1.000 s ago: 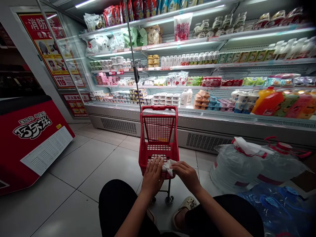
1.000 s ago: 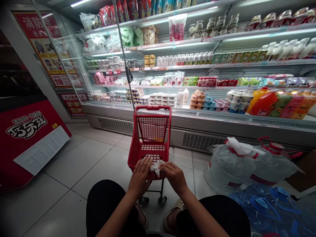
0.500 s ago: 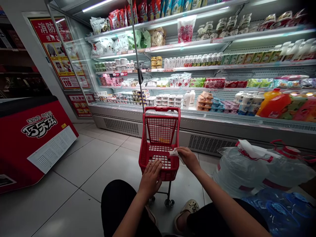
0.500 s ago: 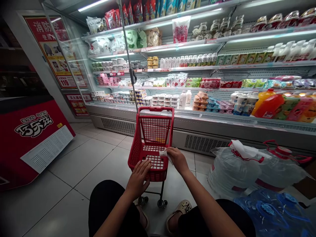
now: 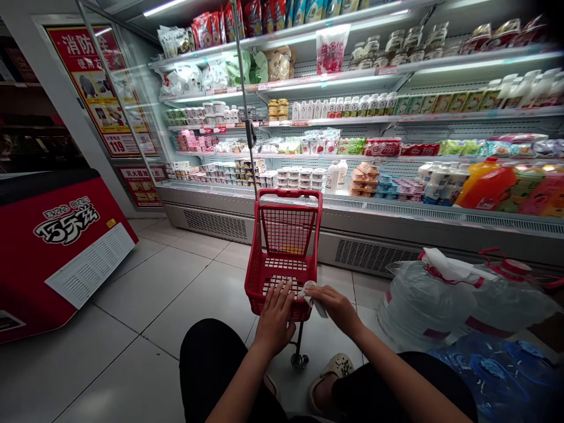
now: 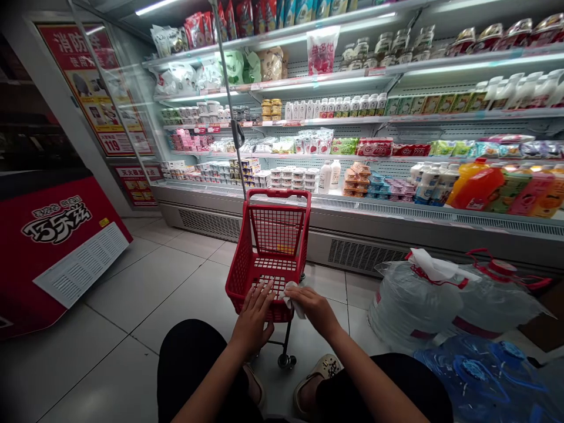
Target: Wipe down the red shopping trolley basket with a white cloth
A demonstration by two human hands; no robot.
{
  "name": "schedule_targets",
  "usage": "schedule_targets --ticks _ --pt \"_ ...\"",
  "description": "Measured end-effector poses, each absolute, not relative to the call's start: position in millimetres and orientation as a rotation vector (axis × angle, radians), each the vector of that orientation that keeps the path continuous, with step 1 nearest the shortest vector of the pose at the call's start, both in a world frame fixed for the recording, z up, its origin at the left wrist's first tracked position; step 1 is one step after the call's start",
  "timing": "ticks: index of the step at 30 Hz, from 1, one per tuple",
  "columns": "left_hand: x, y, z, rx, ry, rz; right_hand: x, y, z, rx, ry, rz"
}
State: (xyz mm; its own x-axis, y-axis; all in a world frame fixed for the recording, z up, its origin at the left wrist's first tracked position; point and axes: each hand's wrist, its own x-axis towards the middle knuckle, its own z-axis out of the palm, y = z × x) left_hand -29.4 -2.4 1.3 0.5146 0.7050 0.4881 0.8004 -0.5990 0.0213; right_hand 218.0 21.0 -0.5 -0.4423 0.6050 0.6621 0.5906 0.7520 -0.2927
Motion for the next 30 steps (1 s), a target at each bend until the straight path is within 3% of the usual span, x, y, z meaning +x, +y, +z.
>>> schedule_targets --ticks 10,23,30 --pt "-34 2 7 -2.58 -1.285 -0.712 221 104 18 -1.051 -1.925 0.01" --pt "-53 19 8 -2.421 -1.435 -0.75 168 31 -6 -0.878 -2.023 0.06" --pt "-40 13 6 -2.458 -1.389 -0.666 194 43 3 -0.814 -2.214 -0.017"
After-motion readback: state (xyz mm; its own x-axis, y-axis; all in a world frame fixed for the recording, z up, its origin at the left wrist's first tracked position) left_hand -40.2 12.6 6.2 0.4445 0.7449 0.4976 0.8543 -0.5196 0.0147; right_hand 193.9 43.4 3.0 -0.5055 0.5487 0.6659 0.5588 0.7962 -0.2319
